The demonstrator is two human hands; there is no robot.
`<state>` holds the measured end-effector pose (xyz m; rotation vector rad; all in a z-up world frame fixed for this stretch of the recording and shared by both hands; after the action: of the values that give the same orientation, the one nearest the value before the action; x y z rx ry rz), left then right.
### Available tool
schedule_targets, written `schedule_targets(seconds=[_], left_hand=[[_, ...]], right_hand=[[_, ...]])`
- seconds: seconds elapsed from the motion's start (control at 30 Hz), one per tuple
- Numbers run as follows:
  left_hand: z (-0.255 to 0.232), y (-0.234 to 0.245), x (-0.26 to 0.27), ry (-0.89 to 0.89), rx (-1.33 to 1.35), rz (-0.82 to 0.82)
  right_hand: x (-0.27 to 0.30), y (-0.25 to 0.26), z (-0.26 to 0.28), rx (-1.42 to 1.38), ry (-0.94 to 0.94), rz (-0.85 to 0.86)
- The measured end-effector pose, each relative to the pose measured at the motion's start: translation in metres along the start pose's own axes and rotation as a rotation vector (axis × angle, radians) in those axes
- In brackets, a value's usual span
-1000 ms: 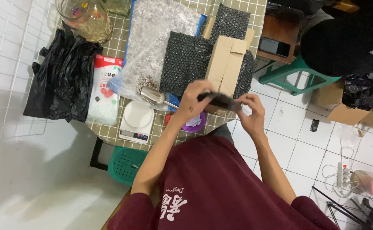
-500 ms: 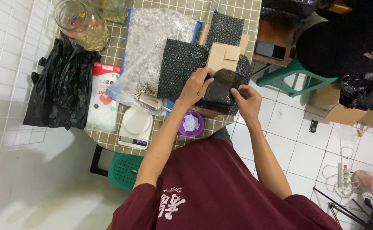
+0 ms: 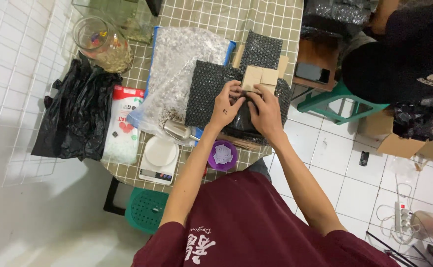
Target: Wrapping a small box in bubble wrap and placing it into a larger box
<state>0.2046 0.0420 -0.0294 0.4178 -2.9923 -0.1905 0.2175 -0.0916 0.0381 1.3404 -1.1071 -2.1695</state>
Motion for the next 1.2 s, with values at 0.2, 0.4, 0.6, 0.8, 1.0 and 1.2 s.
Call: schedule_targets(seconds=[0.2, 0.4, 0.6, 0.8, 1.0, 1.2], left_hand=[[0.040, 0.022, -0.006, 0.123, 0.234, -0.112], [0.106, 0.107, 0.021, 0.518, -0.683, -0.469], [0.170, 0.124, -0.007, 0.580, -0.590, -0.352], [0.078, 0.136, 0.021, 0.412, -0.639, -0.510], [0.096, 0.147, -0.018, 0.320, -0.328, -0.296], [-0.029, 0.077, -0.008, 0.355, -0.186, 0.153]], right_hand=[[0.005, -0.021, -0.008, 0.082, 0.041, 0.211], [0.005, -0.020, -0.002, 0.167, 0.074, 0.202], [0.006, -0.022, -0.004, 0.130, 0.037, 0.183], [0.006, -0.021, -0.006, 0.055, -0.006, 0.193], [0.006, -0.023, -0.008, 0.052, 0.004, 0.189], [0.003, -0.024, -0.006, 0.036, 0.014, 0.200]])
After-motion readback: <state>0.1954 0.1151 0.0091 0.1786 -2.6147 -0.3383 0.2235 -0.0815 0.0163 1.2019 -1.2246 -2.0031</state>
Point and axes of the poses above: each hand's wrist, its own x-axis away from the middle knuckle, its own y-axis out of the back of the hand, z = x × y, the point moved 10 cm from there along -x, towards the middle knuckle, and after that the axes turned 13 degrees about y, right-handed, at the moved point
